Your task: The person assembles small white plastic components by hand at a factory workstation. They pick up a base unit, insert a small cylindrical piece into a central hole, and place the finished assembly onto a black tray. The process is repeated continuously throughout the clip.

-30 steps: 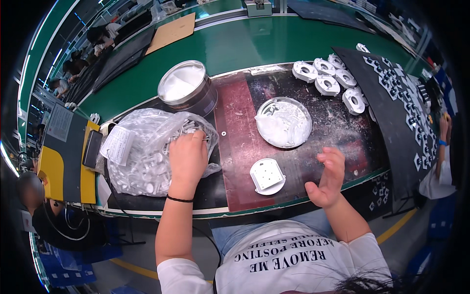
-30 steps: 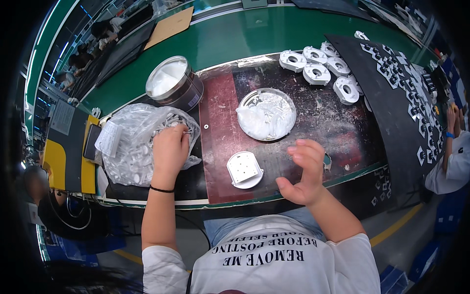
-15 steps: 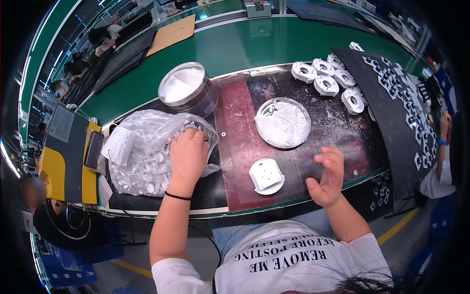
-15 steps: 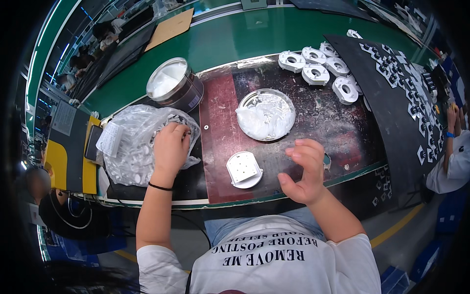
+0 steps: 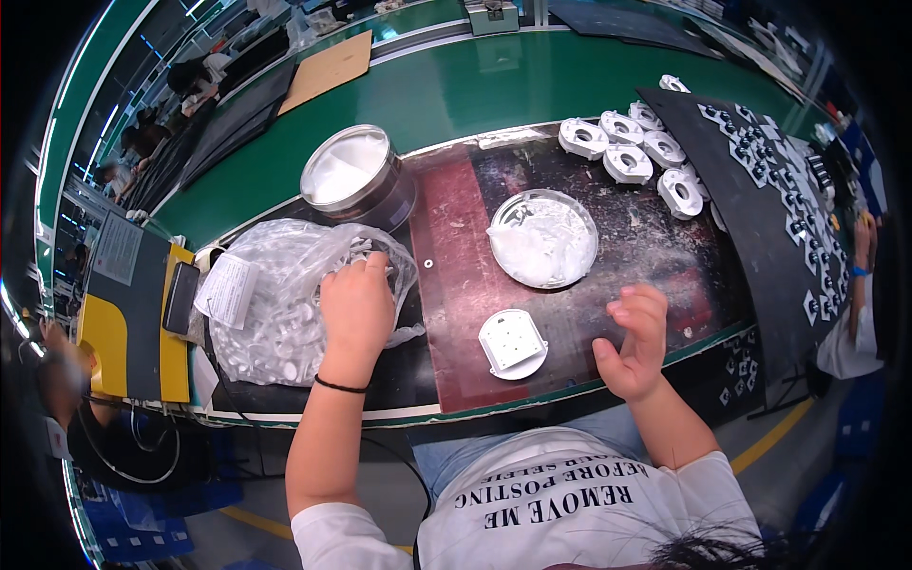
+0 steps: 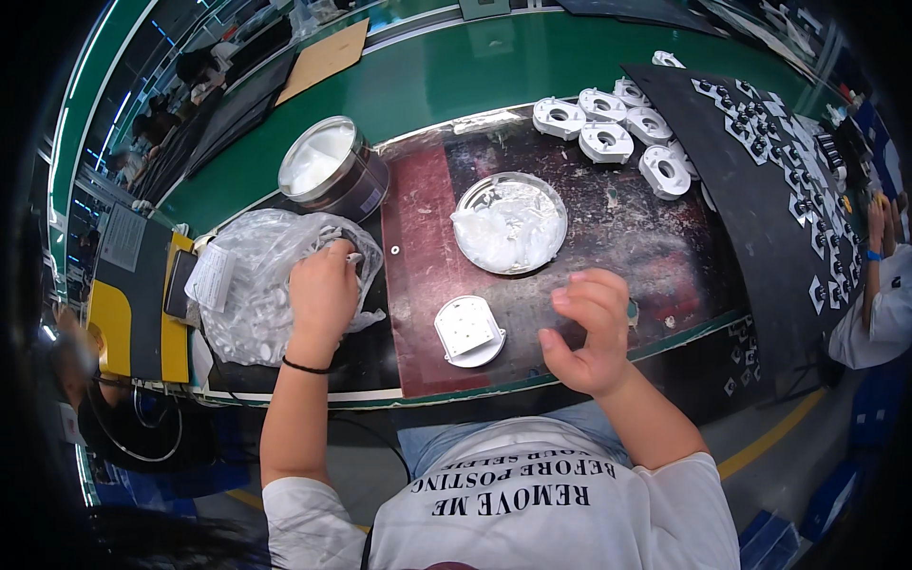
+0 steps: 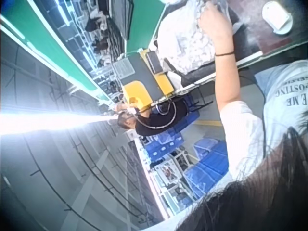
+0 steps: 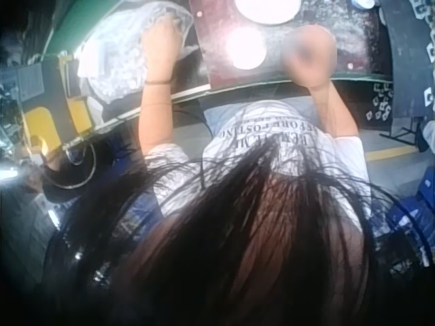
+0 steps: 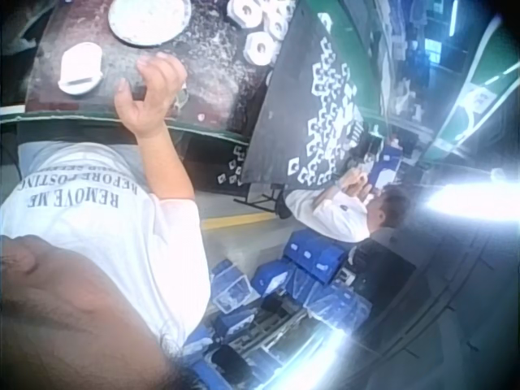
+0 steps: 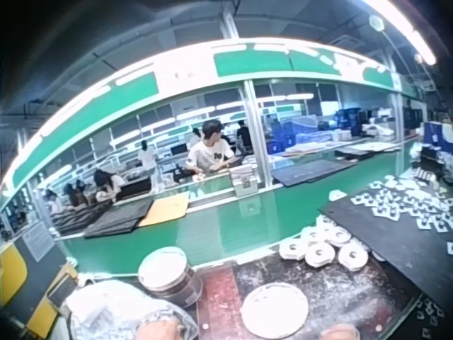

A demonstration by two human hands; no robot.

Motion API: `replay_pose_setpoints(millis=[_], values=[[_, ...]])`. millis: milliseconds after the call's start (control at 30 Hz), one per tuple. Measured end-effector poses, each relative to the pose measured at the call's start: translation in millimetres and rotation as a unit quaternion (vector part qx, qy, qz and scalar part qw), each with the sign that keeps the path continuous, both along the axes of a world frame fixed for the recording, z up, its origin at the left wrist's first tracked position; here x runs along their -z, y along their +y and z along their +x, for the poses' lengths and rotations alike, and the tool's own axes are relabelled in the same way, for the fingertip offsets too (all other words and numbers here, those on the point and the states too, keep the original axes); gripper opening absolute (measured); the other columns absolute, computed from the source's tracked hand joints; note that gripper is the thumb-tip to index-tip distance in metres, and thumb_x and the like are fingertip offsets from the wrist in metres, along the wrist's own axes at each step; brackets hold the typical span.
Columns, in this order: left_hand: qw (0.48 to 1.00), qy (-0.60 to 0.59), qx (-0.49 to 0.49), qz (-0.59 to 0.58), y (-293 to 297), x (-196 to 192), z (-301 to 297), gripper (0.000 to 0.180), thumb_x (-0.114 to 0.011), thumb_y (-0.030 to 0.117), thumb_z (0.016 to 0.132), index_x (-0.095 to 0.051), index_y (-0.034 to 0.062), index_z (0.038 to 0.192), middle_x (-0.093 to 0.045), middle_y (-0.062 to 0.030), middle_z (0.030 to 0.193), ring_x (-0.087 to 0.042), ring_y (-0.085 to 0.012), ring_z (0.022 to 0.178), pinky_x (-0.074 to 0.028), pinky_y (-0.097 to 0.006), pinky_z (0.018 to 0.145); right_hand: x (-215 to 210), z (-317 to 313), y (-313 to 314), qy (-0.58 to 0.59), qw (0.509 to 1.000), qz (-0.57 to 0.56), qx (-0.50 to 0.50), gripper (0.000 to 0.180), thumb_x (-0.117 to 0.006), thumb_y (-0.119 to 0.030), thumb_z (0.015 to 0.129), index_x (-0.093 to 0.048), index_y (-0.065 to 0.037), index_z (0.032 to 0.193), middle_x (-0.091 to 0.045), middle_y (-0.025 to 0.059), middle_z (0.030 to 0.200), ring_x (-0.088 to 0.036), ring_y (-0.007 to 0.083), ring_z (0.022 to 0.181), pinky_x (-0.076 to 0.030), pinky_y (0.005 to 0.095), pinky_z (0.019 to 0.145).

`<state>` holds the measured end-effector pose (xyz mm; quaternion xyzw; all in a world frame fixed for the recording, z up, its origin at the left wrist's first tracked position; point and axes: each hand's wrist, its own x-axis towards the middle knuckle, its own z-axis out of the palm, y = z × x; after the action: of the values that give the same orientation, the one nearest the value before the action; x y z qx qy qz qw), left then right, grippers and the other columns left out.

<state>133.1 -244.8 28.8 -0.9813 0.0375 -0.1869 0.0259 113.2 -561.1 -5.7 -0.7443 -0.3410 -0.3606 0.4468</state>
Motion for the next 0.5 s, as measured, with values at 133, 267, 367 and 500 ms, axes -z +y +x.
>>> replay_pose_setpoints(millis=[133, 267, 367, 500], values=[[0.996, -0.013, 0.046, -0.071, 8.5, -3.0, 0.2, 0.023, -0.053, 0.0, 0.074, -0.061, 0.0052, 0.095, -0.062, -0.013, 0.077, -0.06, -0.0322, 0.072, -0.045, -0.042, 0.069, -0.4, 2.6, 1.8, 0.018, 1.0, 0.004, 0.006, 0.036, -0.066, -0.008, 0.07, -0.055, -0.004, 0.104, -0.057, 0.0114, 0.101, -0.051, 0.0327, 0.097, -0.042, 0.0425, 0.084], [0.991, -0.057, 0.074, -0.091, 6.7, -16.4, -8.9, 0.024, -0.057, -0.002, 0.074, -0.061, 0.0036, 0.097, -0.06, -0.0149, 0.078, -0.059, -0.034, 0.074, -0.045, -0.042, 0.067, -9.0, 5.5, 5.0, 0.032, 0.999, -0.006, -0.026, 0.032, -0.066, -0.008, 0.072, -0.057, -0.004, 0.103, -0.057, 0.0117, 0.1, -0.053, 0.0315, 0.097, -0.042, 0.0421, 0.084], [0.974, -0.124, 0.141, -0.125, -29.1, -39.4, -23.2, 0.023, -0.061, -0.002, 0.075, -0.061, 0.0042, 0.097, -0.06, -0.0139, 0.079, -0.058, -0.0319, 0.073, -0.045, -0.04, 0.064, -26.0, 9.0, 15.4, 0.084, 0.994, -0.037, -0.06, 0.028, -0.068, -0.011, 0.074, -0.06, -0.004, 0.101, -0.06, 0.0107, 0.1, -0.054, 0.0293, 0.096, -0.042, 0.0402, 0.084], [0.931, -0.149, 0.249, -0.222, -83.0, -47.0, -33.4, 0.026, -0.065, -0.005, 0.07, -0.061, 0.0038, 0.094, -0.058, -0.0111, 0.076, -0.058, -0.0279, 0.07, -0.046, -0.037, 0.061, -46.7, 9.4, 50.8, 0.164, 0.98, -0.069, -0.093, 0.025, -0.07, -0.016, 0.075, -0.062, -0.006, 0.097, -0.064, 0.0086, 0.094, -0.059, 0.0267, 0.088, -0.045, 0.0372, 0.078]])
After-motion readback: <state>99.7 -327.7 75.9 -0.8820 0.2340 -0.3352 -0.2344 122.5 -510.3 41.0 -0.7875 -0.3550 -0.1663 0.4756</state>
